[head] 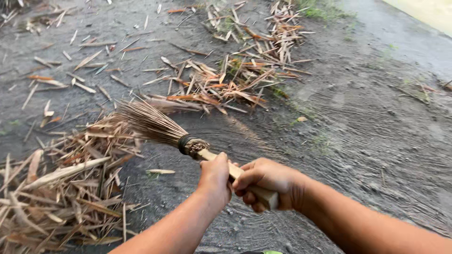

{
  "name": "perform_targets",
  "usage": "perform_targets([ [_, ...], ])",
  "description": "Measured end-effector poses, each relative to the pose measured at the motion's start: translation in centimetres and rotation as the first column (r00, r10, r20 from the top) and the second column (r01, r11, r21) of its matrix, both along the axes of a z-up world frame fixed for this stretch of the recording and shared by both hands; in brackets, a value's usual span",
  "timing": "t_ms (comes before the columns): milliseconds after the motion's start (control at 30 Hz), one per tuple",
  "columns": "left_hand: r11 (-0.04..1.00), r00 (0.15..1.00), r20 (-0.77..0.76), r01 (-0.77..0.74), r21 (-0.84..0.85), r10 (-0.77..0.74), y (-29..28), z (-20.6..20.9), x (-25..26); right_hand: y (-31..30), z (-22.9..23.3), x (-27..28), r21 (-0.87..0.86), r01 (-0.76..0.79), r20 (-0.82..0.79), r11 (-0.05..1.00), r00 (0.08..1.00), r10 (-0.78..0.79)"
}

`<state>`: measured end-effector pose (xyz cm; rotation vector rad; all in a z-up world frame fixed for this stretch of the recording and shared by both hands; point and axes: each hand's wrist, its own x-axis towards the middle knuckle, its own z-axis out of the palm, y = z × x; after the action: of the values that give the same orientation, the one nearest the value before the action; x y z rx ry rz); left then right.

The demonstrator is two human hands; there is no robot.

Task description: The person sweeps dry leaves across the ground into a pile using a handheld broom.

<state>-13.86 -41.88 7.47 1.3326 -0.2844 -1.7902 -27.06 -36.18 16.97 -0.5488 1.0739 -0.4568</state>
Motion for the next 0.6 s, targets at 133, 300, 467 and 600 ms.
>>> perform_targets([
  [133,0.999,0.999,0.033,0.039,-0.032,-0.038,2.0,3.4,-4.4,3.4,2.0,-3.3,-0.039,0.102,-0.057,0.994,0.993,-0.104],
  [300,0.935,0.938,0.081,0.343,-0.086,-0.336,2.1,5.2,-11.4,5.2,2.0,-7.5,-0.096,0.418,-0.05,0.903,0.904,-0.424],
  [467,0.732,0.735,0.077,0.678,-0.064,-0.674,1.0,5.0,-17.8,6.0,1.7,-10.6,-0.063,0.708,-0.072,0.703,0.7,-0.711],
  [600,0.587,0.588,-0.006,0.808,-0.049,-0.809,0.0,3.6,-22.7,5.6,0.6,-12.8,-0.041,0.855,-0.128,0.517,0.508,-0.852],
])
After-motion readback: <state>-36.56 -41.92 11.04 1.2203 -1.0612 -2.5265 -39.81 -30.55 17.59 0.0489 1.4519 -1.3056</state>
